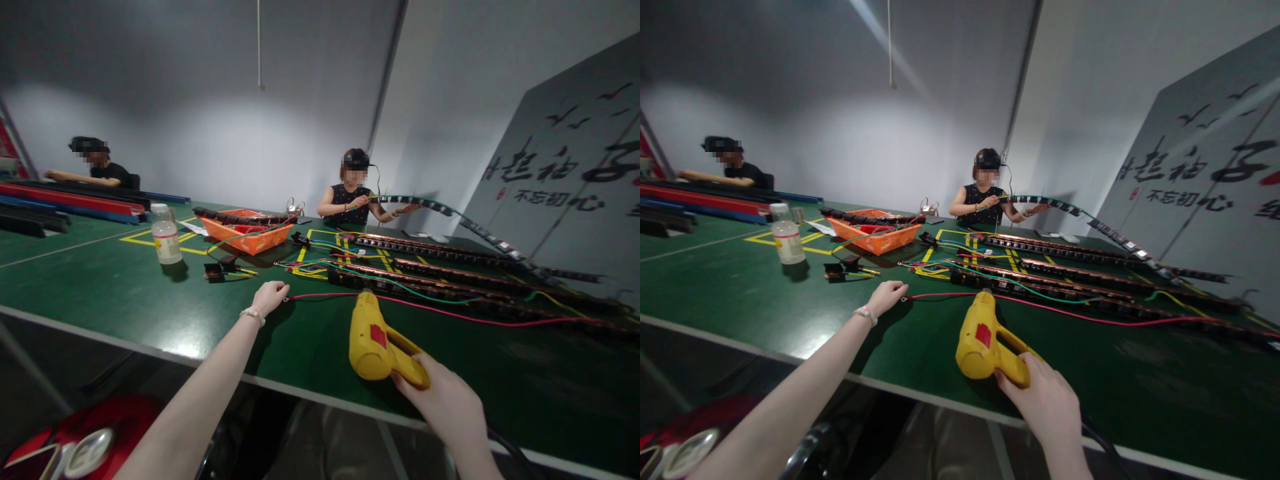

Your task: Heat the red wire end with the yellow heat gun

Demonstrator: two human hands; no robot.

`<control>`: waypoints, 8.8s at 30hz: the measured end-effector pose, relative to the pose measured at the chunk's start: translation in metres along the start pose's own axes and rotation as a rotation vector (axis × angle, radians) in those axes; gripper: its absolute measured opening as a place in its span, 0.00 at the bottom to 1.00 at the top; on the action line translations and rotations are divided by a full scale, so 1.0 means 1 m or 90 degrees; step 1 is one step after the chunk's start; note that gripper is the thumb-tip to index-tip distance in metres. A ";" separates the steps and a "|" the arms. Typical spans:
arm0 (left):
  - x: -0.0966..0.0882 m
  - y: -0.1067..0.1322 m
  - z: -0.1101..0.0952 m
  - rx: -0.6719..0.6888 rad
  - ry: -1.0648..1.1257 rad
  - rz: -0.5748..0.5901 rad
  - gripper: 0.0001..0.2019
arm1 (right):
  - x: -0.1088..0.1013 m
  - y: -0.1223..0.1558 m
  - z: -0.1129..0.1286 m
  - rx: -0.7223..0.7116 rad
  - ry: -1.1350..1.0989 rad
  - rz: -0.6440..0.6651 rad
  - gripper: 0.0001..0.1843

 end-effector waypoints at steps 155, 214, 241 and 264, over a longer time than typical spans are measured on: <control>0.070 -0.083 -0.068 0.195 -0.165 0.040 0.17 | -0.031 0.032 0.052 -0.204 -0.113 -0.149 0.16; 0.038 0.035 -0.065 0.324 -0.132 0.183 0.15 | -0.035 0.030 0.039 -0.279 -0.133 -0.179 0.17; 0.007 0.022 -0.017 0.138 -0.071 0.168 0.22 | -0.036 0.031 0.052 -0.275 -0.118 -0.129 0.39; -0.010 0.013 0.006 0.015 -0.058 0.034 0.29 | -0.045 0.030 0.153 -0.302 -0.207 -0.049 0.54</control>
Point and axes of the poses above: each hand's wrist, its own y-axis away from the middle knuckle, its own x-axis out of the palm, z = x × y, the point moved 10 cm from there along -y, towards the middle knuckle, and after that the axes turned 12 degrees about y, right-handed, at the moved point
